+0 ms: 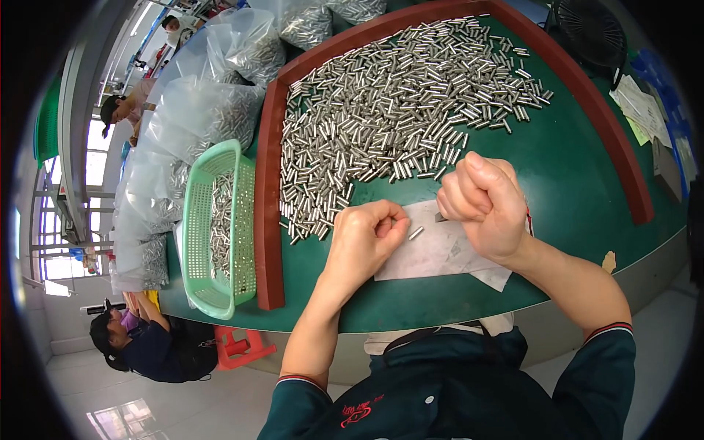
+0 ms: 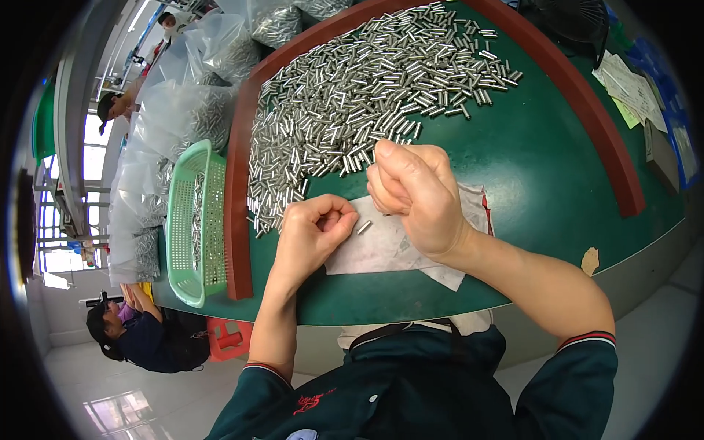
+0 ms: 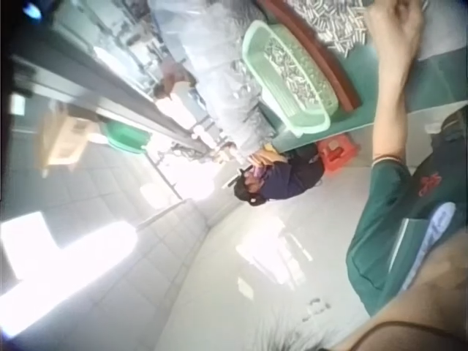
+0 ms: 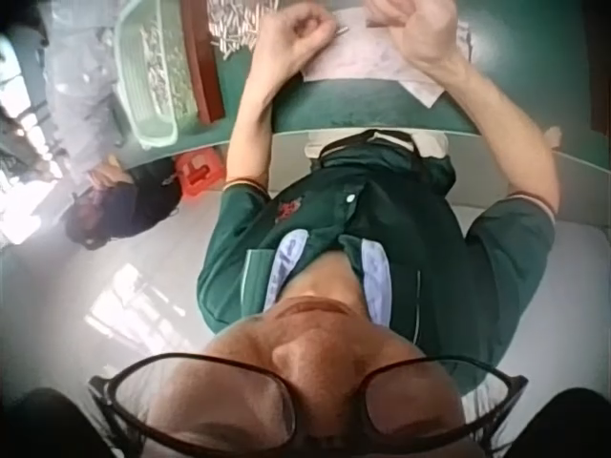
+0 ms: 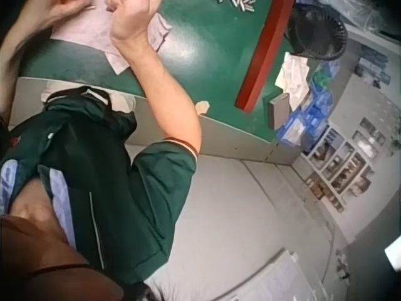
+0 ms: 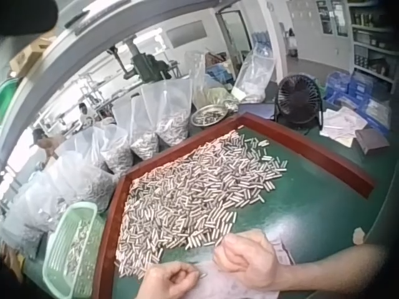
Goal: The recorder is using a small tool to inspect and clean the inside of small cylindrical metal components at an industrial workbench.
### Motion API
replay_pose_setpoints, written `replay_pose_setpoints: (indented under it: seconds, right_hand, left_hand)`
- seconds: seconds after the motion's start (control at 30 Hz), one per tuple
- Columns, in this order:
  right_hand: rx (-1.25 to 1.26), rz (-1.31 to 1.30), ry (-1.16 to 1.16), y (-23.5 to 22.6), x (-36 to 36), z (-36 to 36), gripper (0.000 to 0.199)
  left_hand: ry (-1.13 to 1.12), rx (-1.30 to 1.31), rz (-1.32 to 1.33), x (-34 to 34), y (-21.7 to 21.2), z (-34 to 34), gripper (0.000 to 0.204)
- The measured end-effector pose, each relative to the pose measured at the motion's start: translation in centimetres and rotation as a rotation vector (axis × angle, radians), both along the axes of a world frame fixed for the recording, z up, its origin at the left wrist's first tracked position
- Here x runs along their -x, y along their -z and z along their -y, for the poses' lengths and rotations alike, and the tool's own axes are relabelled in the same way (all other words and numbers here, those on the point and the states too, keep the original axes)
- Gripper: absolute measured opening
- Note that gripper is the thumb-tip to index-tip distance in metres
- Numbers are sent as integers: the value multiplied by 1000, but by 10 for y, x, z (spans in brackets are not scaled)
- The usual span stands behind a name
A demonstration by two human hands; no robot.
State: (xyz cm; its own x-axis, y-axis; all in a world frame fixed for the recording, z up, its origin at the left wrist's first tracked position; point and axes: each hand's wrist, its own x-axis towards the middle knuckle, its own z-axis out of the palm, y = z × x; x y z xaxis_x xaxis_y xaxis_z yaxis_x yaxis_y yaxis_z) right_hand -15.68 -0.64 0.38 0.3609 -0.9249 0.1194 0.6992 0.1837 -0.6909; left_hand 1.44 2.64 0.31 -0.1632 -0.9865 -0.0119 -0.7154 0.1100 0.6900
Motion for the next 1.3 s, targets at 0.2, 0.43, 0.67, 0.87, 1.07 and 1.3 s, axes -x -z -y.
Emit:
replay_pose_setpoints:
  seconds: [0.2, 0.43, 0.67, 0.87, 1.07, 1.3]
  right_hand:
    - [55, -42, -30, 4, -1, -1, 43]
    - [65, -89, -3, -3, 3, 2, 44]
    - [37, -103, -48, -5, -1, -2, 45]
    - [-2, -35, -39, -4, 4, 0, 42]
    - [5, -44, -50, -4, 1, -3, 44]
    - [4, -9, -80, 1, -2, -4, 46]
  left_hand:
    - [40, -83, -71, 1, -10, -3, 18]
    - [234, -1, -7, 21, -10, -11, 19]
    - [130, 18, 9, 11, -8, -7, 9]
    - [284, 109, 15, 11, -2, -6, 11]
    - [132, 30, 56, 9, -7, -6, 9]
    - [156, 51, 7, 10, -4, -5, 7]
